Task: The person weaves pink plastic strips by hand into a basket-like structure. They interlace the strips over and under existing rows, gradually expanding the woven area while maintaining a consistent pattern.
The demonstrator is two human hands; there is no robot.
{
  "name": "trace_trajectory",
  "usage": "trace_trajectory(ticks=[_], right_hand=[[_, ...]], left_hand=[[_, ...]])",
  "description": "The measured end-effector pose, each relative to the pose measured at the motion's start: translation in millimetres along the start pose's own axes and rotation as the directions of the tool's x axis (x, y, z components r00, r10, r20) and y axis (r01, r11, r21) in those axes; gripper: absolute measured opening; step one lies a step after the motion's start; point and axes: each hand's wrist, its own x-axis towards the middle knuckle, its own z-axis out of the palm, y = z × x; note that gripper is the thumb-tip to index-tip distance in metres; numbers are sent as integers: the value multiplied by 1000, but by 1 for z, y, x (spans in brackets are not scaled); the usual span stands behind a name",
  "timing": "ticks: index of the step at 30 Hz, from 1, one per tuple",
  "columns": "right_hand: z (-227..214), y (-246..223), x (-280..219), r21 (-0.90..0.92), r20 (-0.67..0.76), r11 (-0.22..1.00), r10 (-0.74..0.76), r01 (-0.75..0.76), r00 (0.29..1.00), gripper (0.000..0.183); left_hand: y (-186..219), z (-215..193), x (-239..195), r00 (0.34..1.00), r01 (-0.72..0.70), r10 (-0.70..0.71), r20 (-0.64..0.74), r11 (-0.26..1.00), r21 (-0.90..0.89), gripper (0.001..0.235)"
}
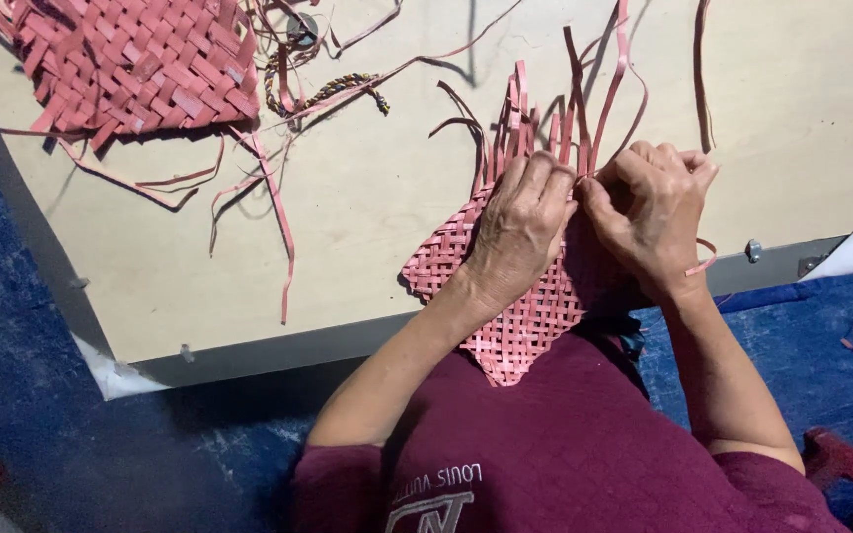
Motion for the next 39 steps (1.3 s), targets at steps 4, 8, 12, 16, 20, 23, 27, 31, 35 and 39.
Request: trace_trajectory(ticks=[4, 8, 12, 16, 20, 23, 27, 31, 35, 39], right_hand=[[0, -1, -2, -38, 2, 999, -7, 7, 1000, 13], [6, 3, -2, -113, -18, 993, -28, 26, 999, 16], [-1, 3, -12, -131, -34, 991, -17, 12, 999, 15], [-19, -19, -12, -94, -30, 995, 34, -37, 999, 11], [-28, -26, -11, 75, -5, 989, 125, -125, 992, 11], [-34, -28, -8, 216, 47, 954, 201, -207, 978, 8], [-40, -34, 0, 421, 142, 824, 354, -380, 924, 4], [-56, -41, 11, 572, 92, 766, 297, -295, 950, 8], [-70, -37, 25, 558, -52, 828, 93, -48, 994, 14], [-67, -30, 37, 539, -76, 842, 30, 15, 997, 17]], left_hand=[[2, 1, -3, 1000, -10, 10, -18, 1000, 6, 24], [3, -1, -6, 998, -24, 26, -53, 999, 27, 25], [12, -13, -8, 998, 17, -16, -62, 999, 28, 21], [-3, -36, -15, 965, 169, -222, -142, 934, -316, 15], [-12, -66, -25, 924, 326, -365, -114, 908, -265, 14], [8, -80, -16, 897, 420, -442, -2, 853, -311, 18], [3, -79, -10, 866, 494, -485, 121, 791, -360, 26], [8, -81, -2, 847, 512, -500, 178, 680, -525, 12], [-19, -63, -11, 881, 412, -467, 78, 675, -612, 16], [-15, -71, -6, 864, 399, -504, 19, 659, -638, 15]])
